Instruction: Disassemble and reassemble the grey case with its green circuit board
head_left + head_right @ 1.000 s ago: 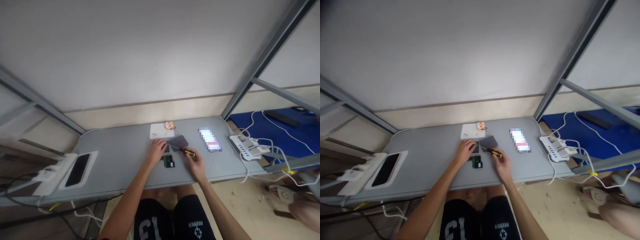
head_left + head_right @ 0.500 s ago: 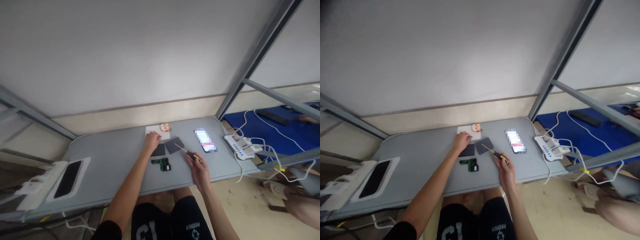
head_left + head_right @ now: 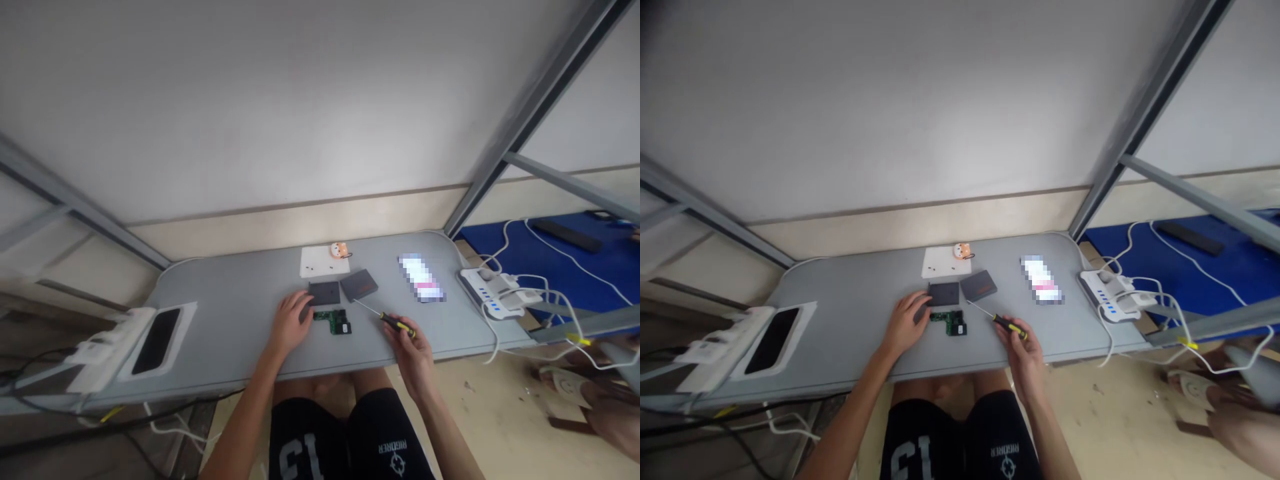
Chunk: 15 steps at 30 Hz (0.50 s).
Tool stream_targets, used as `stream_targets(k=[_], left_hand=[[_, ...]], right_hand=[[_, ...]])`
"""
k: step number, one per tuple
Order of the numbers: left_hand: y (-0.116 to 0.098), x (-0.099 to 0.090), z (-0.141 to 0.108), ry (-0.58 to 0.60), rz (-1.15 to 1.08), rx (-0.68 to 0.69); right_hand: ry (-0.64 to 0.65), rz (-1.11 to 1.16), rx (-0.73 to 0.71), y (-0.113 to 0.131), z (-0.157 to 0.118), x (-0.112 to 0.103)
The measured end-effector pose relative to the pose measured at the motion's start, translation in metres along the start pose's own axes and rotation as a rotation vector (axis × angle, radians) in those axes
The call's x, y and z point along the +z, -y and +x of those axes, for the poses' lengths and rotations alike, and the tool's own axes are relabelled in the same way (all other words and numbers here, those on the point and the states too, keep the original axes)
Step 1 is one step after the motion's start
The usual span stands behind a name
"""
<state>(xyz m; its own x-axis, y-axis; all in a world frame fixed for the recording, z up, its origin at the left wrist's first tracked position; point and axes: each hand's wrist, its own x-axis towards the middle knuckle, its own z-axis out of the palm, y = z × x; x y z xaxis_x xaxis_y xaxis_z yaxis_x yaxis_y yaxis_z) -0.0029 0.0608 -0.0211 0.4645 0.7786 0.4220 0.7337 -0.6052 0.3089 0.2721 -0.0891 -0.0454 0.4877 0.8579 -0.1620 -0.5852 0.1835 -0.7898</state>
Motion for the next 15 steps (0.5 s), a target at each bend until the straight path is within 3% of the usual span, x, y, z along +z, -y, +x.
stream_targets(k=[6, 12, 15], left_hand=[[0.004, -0.001, -0.012, 0.041, -0.029, 0.007], [0.012, -0.002, -0.001, 0.036, -0.018, 0.003], [0.022, -0.001, 0.009, 0.036, -0.044, 0.021]], right_hand=[[0.044, 0.041, 0.026, -0.002, 0.031, 0.013], [0.076, 0.033, 0.024, -0.003, 0.059, 0.038], [-0.001, -0.091, -0.045, -0.001, 0.078, 0.053]])
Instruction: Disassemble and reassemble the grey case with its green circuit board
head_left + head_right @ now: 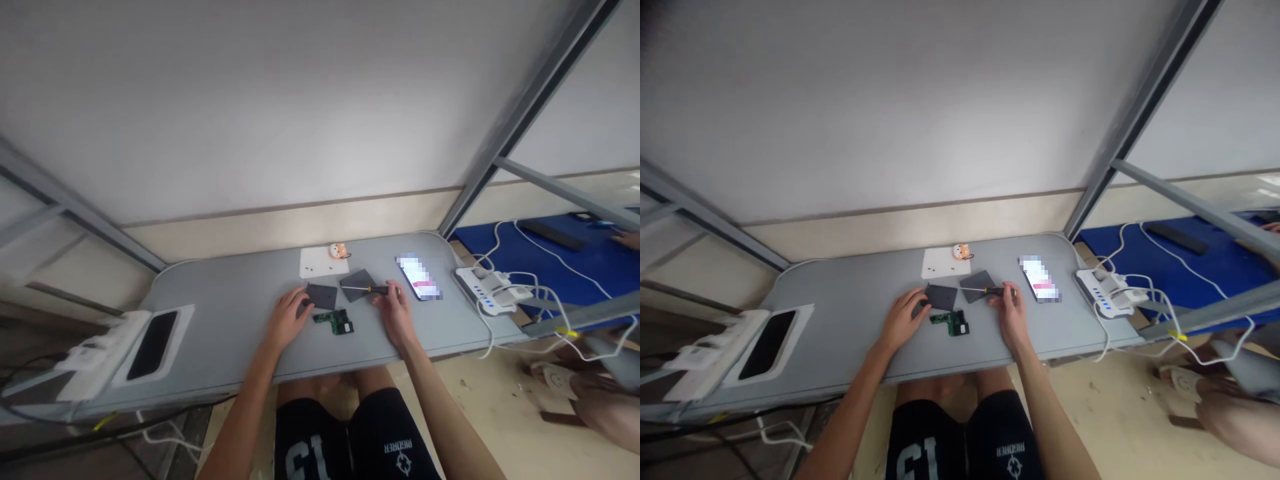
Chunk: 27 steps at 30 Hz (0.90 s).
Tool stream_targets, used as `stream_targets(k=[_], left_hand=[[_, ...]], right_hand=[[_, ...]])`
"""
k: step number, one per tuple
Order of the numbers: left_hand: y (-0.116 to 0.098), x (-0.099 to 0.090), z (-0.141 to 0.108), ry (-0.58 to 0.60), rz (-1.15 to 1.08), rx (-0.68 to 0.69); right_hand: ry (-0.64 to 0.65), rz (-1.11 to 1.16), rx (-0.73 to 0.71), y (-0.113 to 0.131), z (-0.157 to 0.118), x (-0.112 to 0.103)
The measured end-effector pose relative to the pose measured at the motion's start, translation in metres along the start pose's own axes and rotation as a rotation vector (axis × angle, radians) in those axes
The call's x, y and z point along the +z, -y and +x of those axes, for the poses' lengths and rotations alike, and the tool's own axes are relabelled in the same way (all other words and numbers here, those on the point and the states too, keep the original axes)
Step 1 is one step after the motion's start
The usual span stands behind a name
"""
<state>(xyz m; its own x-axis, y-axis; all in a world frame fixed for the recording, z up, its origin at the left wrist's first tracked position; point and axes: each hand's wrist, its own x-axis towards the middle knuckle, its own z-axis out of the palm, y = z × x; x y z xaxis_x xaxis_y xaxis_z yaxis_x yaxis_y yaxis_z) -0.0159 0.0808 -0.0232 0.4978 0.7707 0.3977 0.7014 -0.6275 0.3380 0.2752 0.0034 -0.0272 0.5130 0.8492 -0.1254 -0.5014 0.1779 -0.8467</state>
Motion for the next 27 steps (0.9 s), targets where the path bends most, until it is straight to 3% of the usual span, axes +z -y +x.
stream_targets(k=[3, 6, 10, 18, 25, 27], left_hand=[[0.007, 0.003, 0.005, 0.007, -0.028, 0.002], [0.006, 0.007, 0.002, 0.018, -0.022, -0.019], [0.001, 0.009, -0.006, 0.009, -0.003, -0.028], [-0.003, 0.005, -0.01, -0.01, 0.003, -0.081], [-0.004, 0.002, -0.009, -0.022, 0.072, -0.081], [-0.004, 0.001, -0.008, -0.045, 0.083, -0.077]], right_hand=[[-0.149, -0.13, -0.067, 0.001, 0.016, 0.008], [-0.193, -0.196, -0.072, -0.001, 0.021, 0.005], [-0.129, -0.376, -0.053, -0.004, 0.013, -0.001], [0.008, -0.568, -0.091, -0.003, 0.007, 0.011], [-0.05, -0.316, -0.035, -0.005, 0.013, 0.0], [-0.009, -0.218, -0.001, -0.005, 0.013, -0.001]])
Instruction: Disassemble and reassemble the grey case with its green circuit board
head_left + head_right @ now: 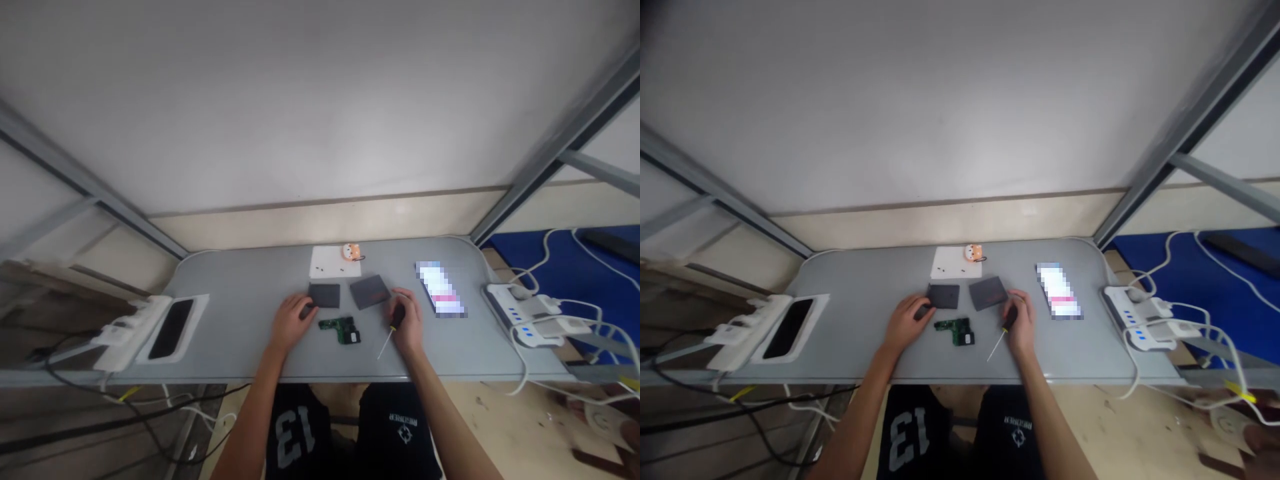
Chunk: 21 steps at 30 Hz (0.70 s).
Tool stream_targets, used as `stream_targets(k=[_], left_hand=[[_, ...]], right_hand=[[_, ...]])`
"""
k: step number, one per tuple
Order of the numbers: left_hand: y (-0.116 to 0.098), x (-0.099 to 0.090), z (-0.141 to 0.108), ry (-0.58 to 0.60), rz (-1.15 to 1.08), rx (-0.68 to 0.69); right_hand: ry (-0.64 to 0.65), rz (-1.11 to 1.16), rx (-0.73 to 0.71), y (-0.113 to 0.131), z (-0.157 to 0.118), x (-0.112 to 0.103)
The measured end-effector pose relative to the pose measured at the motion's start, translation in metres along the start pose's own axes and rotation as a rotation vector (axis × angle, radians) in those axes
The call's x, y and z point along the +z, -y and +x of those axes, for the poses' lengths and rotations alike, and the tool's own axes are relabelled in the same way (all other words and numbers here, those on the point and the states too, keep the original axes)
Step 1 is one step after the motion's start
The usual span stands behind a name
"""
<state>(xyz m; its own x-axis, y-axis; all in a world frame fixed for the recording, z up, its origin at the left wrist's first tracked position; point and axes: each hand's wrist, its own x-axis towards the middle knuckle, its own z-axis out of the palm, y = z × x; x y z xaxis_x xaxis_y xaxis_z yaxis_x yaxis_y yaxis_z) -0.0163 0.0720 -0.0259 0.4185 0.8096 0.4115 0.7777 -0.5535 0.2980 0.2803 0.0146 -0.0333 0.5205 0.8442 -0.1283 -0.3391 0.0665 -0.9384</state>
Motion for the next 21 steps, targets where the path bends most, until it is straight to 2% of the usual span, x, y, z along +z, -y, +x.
stream_targets(k=[4, 11, 16, 21], left_hand=[[0.001, 0.001, -0.001, -0.031, -0.002, 0.01], [0.0, 0.001, 0.0, -0.044, -0.068, -0.085], [0.005, 0.001, -0.001, -0.012, -0.1, -0.116], [0.026, 0.009, 0.013, -0.017, -0.185, -0.248]], right_hand=[[0.037, 0.017, 0.024, 0.004, -0.002, 0.001], [0.154, -0.227, 0.082, 0.015, 0.005, 0.004], [0.13, -0.399, 0.045, 0.01, 0.009, 0.007], [0.06, -0.487, -0.023, 0.005, 0.007, 0.012]])
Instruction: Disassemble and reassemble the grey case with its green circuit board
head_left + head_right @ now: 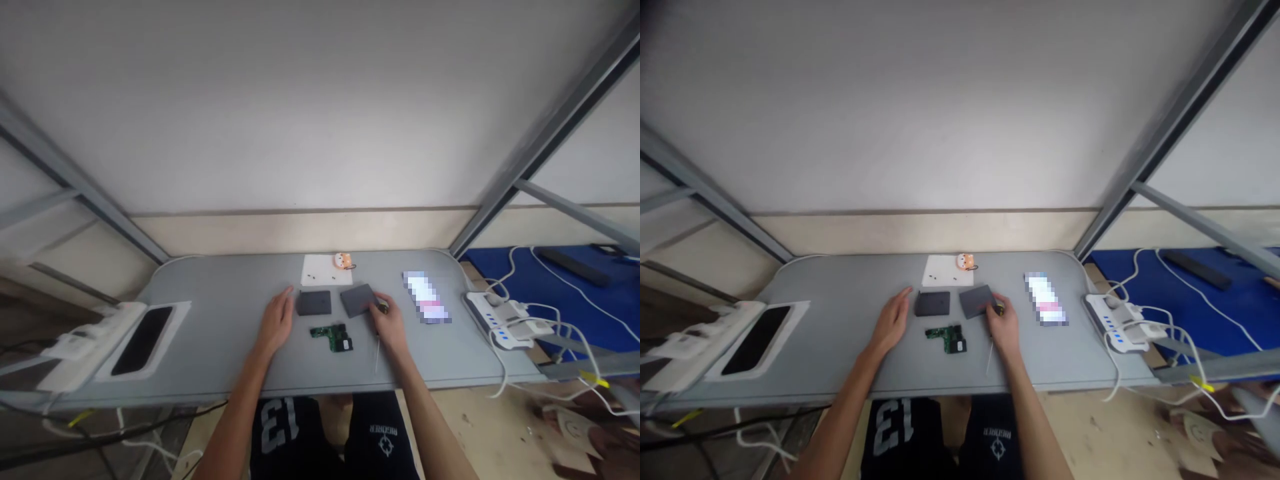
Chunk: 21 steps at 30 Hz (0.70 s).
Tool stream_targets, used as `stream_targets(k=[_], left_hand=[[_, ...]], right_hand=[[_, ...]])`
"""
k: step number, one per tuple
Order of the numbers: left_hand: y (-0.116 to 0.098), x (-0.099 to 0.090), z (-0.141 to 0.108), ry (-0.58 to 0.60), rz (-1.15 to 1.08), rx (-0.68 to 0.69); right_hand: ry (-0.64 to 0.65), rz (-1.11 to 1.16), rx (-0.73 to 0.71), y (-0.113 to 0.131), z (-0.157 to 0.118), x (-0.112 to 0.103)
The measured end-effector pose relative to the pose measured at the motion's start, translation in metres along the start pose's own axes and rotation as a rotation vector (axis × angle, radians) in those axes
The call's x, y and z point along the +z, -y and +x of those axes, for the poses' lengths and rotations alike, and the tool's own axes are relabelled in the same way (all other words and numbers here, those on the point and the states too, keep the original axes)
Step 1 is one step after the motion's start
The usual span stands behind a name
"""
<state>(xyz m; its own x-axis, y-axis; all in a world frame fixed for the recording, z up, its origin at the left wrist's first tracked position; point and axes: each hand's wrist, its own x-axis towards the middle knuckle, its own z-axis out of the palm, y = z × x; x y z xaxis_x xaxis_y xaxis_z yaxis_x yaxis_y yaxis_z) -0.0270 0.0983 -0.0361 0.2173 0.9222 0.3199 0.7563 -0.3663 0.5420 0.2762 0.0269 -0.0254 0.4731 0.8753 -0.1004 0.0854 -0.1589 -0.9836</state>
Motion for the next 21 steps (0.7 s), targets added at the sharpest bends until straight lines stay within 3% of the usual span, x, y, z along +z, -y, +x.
stream_targets(k=[7, 21], left_hand=[[0.001, 0.008, 0.037, 0.107, -0.007, 0.139], [-0.004, 0.006, 0.024, -0.025, 0.035, 0.28]], right_hand=[[-0.058, -0.144, 0.013, -0.002, -0.008, 0.005], [0.085, -0.147, -0.003, -0.003, 0.0, 0.0]])
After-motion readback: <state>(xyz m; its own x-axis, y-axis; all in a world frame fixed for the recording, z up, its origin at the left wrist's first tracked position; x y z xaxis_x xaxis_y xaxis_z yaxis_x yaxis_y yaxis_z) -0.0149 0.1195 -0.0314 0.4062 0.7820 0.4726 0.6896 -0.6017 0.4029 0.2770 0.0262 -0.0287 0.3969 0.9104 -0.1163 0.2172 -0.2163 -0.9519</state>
